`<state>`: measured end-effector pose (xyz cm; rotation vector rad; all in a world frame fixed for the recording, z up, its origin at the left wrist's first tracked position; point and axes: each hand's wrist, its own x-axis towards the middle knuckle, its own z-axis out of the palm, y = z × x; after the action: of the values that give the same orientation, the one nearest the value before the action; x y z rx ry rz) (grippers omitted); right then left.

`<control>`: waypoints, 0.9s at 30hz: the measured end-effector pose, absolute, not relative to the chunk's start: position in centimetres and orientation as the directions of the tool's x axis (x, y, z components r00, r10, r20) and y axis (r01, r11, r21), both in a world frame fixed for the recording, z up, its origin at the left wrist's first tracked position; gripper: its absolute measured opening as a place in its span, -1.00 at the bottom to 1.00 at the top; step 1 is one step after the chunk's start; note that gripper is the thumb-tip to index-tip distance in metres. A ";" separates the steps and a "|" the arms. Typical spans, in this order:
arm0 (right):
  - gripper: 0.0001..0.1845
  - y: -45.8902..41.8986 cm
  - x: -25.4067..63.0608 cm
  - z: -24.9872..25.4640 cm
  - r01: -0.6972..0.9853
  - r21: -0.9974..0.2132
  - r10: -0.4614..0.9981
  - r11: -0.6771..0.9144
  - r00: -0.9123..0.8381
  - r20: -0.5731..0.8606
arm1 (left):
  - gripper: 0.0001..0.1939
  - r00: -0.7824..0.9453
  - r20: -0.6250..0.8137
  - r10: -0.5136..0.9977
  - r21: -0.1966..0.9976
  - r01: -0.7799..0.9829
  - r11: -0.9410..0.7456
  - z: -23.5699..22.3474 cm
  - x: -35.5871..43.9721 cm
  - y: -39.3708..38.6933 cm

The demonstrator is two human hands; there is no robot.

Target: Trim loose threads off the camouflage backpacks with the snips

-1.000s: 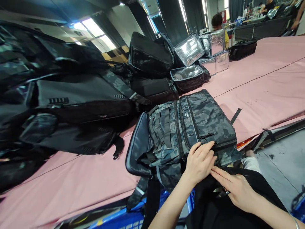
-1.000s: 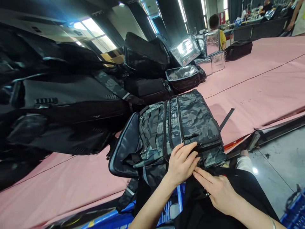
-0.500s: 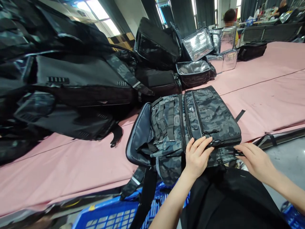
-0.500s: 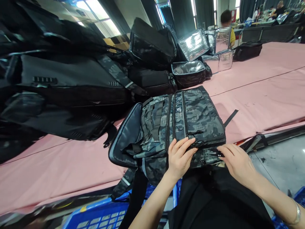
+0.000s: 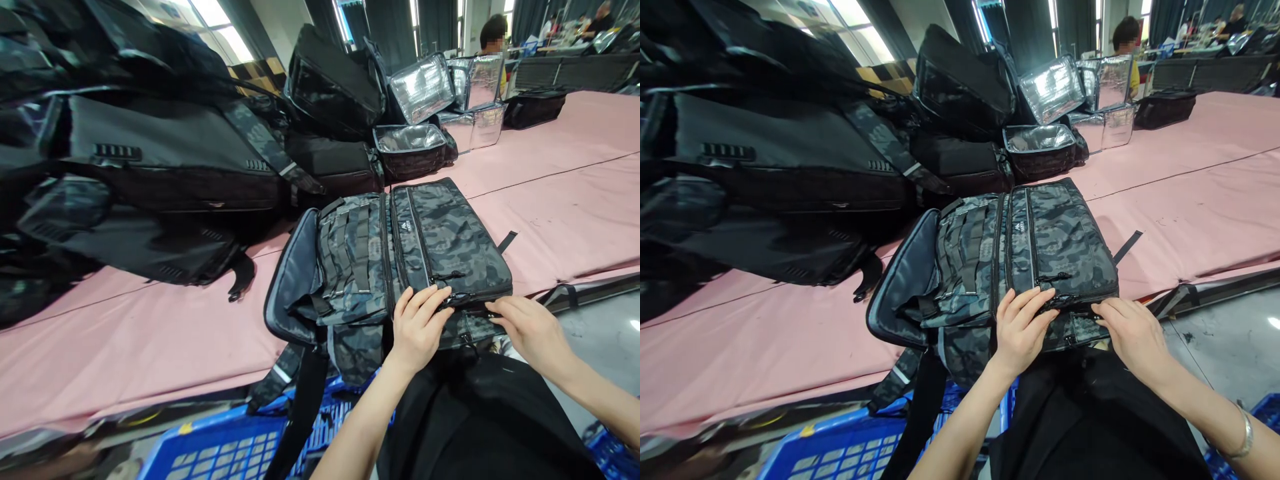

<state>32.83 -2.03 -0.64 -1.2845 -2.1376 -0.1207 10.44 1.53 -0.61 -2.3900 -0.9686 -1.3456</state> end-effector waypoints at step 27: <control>-0.72 -2.4 34.6 -3.2 0.736 -0.336 0.748 0.589 -0.338 0.571 | -0.83 0.280 0.848 0.449 0.158 0.676 -0.720 -0.9 10.1 0.0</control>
<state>34.59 -2.42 -3.18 -1.1723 -2.1141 0.0226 10.10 -0.03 -0.88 -2.3163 -1.0399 -1.4149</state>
